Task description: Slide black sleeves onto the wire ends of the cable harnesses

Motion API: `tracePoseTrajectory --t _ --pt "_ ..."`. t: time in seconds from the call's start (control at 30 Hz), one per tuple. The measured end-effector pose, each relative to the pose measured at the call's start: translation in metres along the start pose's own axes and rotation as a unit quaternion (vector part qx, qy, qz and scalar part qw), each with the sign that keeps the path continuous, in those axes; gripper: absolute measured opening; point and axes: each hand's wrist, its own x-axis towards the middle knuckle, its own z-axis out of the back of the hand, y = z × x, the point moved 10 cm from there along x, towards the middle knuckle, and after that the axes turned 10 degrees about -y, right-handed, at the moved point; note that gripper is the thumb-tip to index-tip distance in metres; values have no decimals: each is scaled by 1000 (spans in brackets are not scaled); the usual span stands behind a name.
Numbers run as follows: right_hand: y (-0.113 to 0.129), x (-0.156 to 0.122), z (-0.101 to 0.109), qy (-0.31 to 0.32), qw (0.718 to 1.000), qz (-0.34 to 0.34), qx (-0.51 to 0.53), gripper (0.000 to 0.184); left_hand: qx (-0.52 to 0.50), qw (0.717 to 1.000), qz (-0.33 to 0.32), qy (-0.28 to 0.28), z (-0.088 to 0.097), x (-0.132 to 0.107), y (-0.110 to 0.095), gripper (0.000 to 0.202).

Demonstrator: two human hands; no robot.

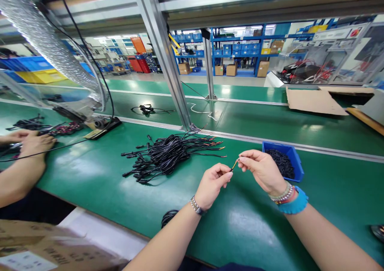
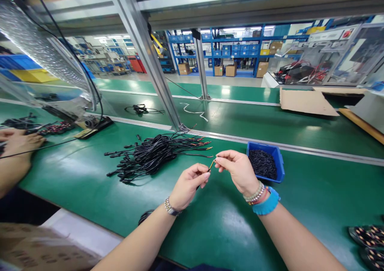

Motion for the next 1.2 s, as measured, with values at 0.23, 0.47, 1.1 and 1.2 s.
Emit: tracePoseTrajectory --t 0.23,0.47,1.1,1.2 --pt "0 -1 -1 8 1000 -4 -14 14 13 1000 -3 1 -1 0 -2 15" --pt "1 0 -1 4 1000 -10 -15 14 17 1000 1 -1 -1 -1 -1 16" --pt "0 -2 -2 28 997 -20 -66 17 32 999 -4 -20 3 0 -3 17" --pt "-2 -3 -4 33 995 -25 -91 16 42 998 -22 -31 5 1 -4 15"
